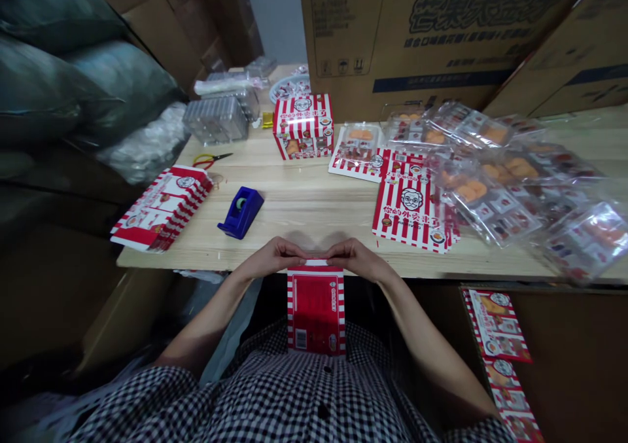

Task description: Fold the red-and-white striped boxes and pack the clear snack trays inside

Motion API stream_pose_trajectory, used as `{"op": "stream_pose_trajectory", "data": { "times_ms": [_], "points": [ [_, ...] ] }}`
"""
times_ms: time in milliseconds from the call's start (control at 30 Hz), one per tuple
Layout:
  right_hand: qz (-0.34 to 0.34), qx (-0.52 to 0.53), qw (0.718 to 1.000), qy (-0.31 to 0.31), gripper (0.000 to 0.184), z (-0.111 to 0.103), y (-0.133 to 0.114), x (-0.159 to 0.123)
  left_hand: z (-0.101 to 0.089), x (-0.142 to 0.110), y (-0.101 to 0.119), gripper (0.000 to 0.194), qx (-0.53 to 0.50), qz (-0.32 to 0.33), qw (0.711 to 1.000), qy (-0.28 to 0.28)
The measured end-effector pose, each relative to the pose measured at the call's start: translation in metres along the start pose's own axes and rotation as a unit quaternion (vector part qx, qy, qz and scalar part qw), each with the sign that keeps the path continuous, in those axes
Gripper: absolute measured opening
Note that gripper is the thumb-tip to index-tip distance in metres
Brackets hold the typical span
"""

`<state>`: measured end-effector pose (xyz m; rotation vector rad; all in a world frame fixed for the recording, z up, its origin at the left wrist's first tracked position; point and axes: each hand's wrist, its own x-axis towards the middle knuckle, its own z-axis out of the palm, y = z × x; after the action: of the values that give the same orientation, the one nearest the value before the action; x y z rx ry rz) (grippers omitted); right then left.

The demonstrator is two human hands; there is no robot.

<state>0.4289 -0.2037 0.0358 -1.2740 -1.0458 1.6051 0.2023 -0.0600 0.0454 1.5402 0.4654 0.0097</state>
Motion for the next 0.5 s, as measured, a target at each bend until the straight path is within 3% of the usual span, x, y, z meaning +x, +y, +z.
{"op": "stream_pose_trajectory", "data": {
  "times_ms": [167, 333, 500],
  "points": [
    [0.016, 0.030, 0.999, 0.010, 0.035, 0.012, -0.004, -0.016, -0.003, -0.005, 0.007, 0.024, 0.038, 0.012, 0.999, -0.025],
    [-0.038, 0.032, 0.999, 0.021, 0.038, 0.030, -0.009, -0.037, 0.001, -0.012, 0.014, 0.025, 0.018, 0.014, 0.999, -0.037],
    [-0.059, -0.042, 0.995, 0.072, 0.043, 0.036, -0.001, -0.051, 0.008, -0.029, 0.027, 0.032, 0.076, 0.100, 0.990, -0.058]
  ]
}}
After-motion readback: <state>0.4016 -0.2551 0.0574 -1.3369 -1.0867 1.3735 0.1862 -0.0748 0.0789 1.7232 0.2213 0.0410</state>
